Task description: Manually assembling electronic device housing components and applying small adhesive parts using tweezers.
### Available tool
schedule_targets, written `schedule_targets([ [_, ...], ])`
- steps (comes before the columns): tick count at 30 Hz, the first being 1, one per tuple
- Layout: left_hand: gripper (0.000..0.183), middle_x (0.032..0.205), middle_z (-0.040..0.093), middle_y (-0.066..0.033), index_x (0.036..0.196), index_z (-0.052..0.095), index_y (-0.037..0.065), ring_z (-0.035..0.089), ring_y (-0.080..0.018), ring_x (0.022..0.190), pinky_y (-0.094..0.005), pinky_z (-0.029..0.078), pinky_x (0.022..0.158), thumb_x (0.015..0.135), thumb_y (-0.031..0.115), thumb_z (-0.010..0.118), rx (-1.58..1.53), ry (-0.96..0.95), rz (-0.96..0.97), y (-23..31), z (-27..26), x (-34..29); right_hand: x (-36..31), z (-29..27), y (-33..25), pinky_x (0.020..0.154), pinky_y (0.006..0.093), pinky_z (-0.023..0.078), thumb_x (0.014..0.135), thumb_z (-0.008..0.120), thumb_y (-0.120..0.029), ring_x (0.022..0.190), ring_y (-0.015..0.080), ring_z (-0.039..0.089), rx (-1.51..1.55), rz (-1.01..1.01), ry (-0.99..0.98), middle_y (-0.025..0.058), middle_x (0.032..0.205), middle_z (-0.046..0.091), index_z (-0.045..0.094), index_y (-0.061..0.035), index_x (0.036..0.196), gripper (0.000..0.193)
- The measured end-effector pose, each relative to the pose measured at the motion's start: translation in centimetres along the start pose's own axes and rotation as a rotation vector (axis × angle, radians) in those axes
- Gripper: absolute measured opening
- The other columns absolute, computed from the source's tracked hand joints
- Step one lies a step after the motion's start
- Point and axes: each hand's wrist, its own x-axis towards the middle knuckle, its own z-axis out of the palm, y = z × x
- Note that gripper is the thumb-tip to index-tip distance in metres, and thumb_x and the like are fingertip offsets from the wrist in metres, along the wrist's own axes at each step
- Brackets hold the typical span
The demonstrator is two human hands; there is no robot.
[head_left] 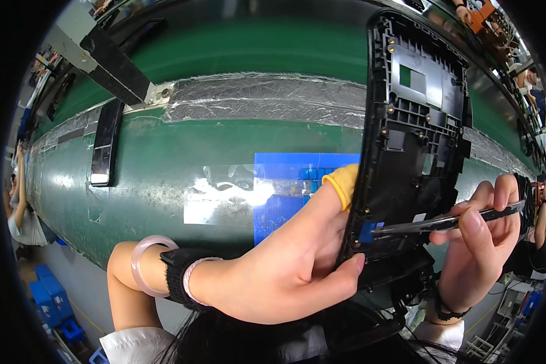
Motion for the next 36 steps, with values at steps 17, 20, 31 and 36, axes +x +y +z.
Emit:
schedule_targets([
  [17,0.064,0.119,0.017,-0.0143,0.118,0.000,0.001,0.021,-0.0259,0.110,-0.0283,0.023,0.084,0.063,-0.017,0.029,0.030,0.011,0.009,-0.2,-0.1,0.1,0.2,0.1,0.2,0.037,0.0151,0.044,0.062,0.049,-0.003,0.050,0.0096,0.049,-0.048,0.069,0.018,0.0078,0.063,0.041,0.030,0.0001,0.082,0.028],
  [20,0.064,0.119,0.017,-0.0143,0.118,0.000,0.001,0.021,-0.0260,0.111,-0.0282,0.023,0.084,0.064,-0.017,0.029,0.032,0.005,0.003,-0.2,0.0,0.0,0.0,0.0,0.2,0.037,0.0147,0.044,0.062,0.049,-0.003,0.050,0.0093,0.048,-0.057,0.065,0.024,0.0079,0.063,0.041,0.030,0.0001,0.082,0.028],
  [31,0.055,0.114,0.024,-0.0162,0.114,0.005,-0.007,0.028,-0.0236,0.105,-0.0290,0.018,0.086,0.065,-0.007,0.031,0.420,-0.071,-0.013,1.5,-0.7,0.4,-0.2,0.2,0.2,0.040,0.0190,0.047,0.063,0.047,0.000,0.058,0.0095,0.048,-0.043,-0.002,-0.015,0.0086,0.064,0.040,0.029,0.0000,0.080,0.025],
  [36,0.053,0.112,0.027,-0.0142,0.111,0.012,-0.010,0.031,-0.0187,0.100,-0.0250,0.021,0.083,0.064,-0.005,0.033,0.336,-0.029,0.045,0.9,-0.4,0.1,-0.4,0.2,0.4,0.040,0.0205,0.048,0.063,0.046,0.001,0.060,0.0106,0.048,-0.009,-0.087,-0.071,0.0093,0.064,0.041,0.027,-0.0009,0.079,0.025],
])
